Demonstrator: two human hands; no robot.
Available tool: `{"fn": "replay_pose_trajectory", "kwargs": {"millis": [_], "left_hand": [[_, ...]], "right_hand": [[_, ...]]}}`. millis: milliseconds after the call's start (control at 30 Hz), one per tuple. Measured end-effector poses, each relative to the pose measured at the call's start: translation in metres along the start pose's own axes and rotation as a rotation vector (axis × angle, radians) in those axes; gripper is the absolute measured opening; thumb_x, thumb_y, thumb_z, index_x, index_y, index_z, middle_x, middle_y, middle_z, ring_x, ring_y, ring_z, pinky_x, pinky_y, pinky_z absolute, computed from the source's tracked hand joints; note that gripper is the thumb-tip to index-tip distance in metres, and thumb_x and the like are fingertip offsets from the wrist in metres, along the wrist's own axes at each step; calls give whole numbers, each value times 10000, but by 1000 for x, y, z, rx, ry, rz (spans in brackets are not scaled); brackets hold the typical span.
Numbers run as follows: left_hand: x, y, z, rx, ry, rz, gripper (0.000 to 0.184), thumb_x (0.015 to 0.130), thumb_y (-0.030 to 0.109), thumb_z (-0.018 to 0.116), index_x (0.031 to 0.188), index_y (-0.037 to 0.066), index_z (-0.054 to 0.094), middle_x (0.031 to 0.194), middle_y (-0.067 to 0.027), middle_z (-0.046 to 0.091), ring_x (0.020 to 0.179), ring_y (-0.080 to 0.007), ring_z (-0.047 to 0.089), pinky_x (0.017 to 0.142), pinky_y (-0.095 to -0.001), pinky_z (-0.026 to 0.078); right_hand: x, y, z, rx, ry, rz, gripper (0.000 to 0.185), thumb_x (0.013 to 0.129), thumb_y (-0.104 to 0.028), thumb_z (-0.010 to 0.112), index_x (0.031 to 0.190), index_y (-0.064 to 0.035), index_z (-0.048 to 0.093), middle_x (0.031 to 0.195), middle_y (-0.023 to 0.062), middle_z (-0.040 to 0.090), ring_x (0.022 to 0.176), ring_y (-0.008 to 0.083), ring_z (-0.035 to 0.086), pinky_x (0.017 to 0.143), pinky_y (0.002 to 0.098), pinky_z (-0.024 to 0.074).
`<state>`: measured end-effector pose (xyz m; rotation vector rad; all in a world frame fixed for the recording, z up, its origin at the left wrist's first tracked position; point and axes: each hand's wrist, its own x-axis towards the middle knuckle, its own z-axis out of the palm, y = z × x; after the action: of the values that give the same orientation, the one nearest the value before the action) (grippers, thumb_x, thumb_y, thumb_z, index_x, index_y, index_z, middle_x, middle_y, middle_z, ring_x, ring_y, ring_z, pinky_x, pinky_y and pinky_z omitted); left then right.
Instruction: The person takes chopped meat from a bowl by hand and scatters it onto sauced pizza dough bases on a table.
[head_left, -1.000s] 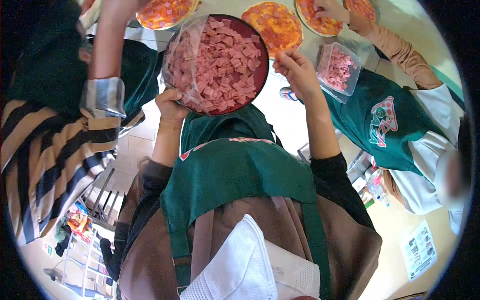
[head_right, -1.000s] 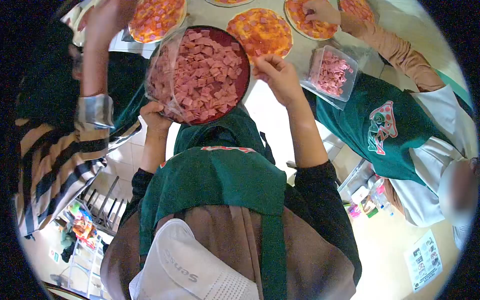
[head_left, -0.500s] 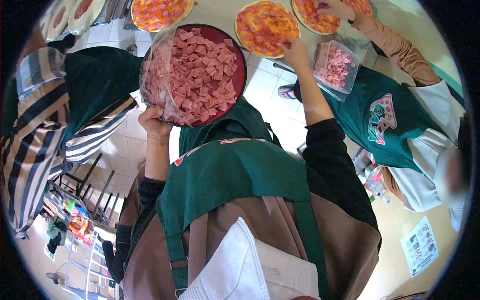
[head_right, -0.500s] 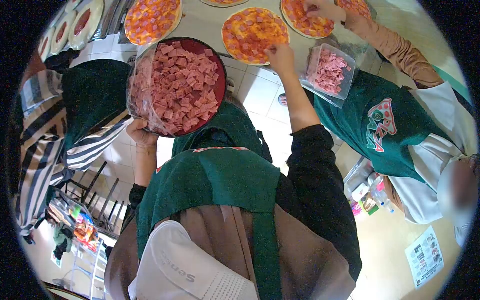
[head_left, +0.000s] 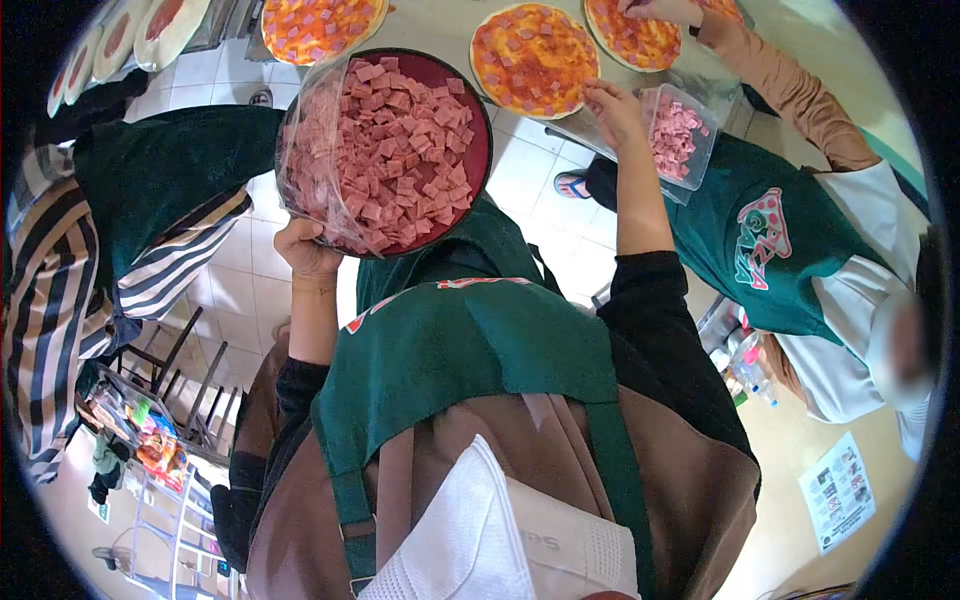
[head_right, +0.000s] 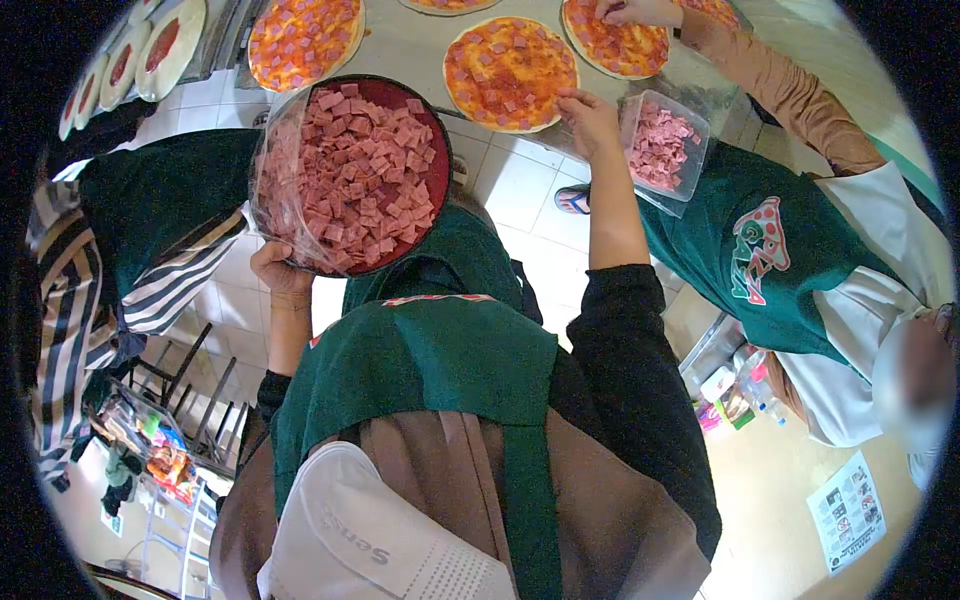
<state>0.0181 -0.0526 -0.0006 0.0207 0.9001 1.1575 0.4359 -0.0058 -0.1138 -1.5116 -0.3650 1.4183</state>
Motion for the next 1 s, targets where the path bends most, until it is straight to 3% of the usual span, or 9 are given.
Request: {"fn": "replay_pose_trajectory", "kwargs": {"millis": [100, 233, 300, 433, 500, 633, 733, 900, 1000], "left_hand": [[0, 0, 4, 4, 0, 1, 745, 457, 83, 471, 1183, -36, 359, 1176, -161, 444, 1113, -331, 397, 997, -408, 266], [0, 0, 8, 3, -22, -4, 749, 451, 81, 467, 1182, -37, 361, 1174, -161, 446, 1109, -329, 402, 996, -408, 270], [-1, 0, 8, -15, -34, -8, 754, 455, 66, 451, 1196, -31, 347, 1182, -156, 438, 1113, -324, 396, 996, -402, 271], [-2, 1, 7, -53, -55, -36, 749, 462, 52, 431, 1202, -29, 344, 1181, -153, 439, 1114, -315, 395, 992, -395, 277], [-2, 2, 6, -37, -37, -33, 744, 463, 54, 429, 1198, -31, 348, 1176, -152, 443, 1112, -314, 397, 991, -395, 278], [-1, 3, 3, -18, -35, -39, 738, 463, 60, 430, 1191, -36, 355, 1167, -151, 452, 1108, -310, 402, 987, -392, 282], [-3, 4, 9, -16, -30, -35, 749, 459, 66, 437, 1196, -33, 349, 1173, -150, 447, 1109, -309, 401, 988, -390, 279], [-2, 7, 11, -3, -32, -18, 773, 451, 68, 445, 1210, -26, 334, 1186, -150, 435, 1116, -314, 393, 992, -390, 275], [-2, 8, 12, 4, 0, -17, 781, 448, 67, 447, 1215, -24, 328, 1193, -151, 428, 1119, -317, 389, 995, -390, 271]], "right_hand": [[1, 1, 1, -126, 34, -43, 203, 764, -9, 559, 946, 80, 543, 884, 118, 574, 803, 177, 565, 728, 256, 463], [10, 4, -1, -429, 93, -158, 183, 755, -19, 569, 913, 75, 567, 837, 98, 595, 761, 176, 585, 688, 245, 468], [20, 9, -5, -846, 146, -307, 198, 695, -76, 611, 882, -14, 608, 743, 102, 618, 690, 174, 598, 651, 272, 463], [8, -2, 6, -1028, 134, -347, 227, 683, -120, 619, 898, -47, 607, 785, 109, 616, 714, 198, 597, 664, 302, 456], [7, -4, 10, -1218, 165, -535, 220, 676, -107, 623, 882, -33, 604, 807, 123, 612, 748, 216, 593, 677, 311, 455], [4, -6, 12, -1296, 276, -679, 227, 664, -96, 630, 875, -20, 597, 831, 137, 606, 780, 230, 587, 693, 317, 453], [13, -5, -2, -1130, 313, -647, 207, 661, -96, 643, 852, -20, 613, 788, 138, 615, 757, 219, 599, 680, 302, 460], [29, -8, -13, -764, 276, -347, 180, 682, -155, 656, 816, -35, 650, 707, 114, 630, 680, 169, 613, 631, 268, 468], [29, -14, -13, -900, 236, -377, 202, 691, -173, 650, 836, -31, 646, 723, 104, 634, 663, 161, 610, 616, 266, 468]]}}
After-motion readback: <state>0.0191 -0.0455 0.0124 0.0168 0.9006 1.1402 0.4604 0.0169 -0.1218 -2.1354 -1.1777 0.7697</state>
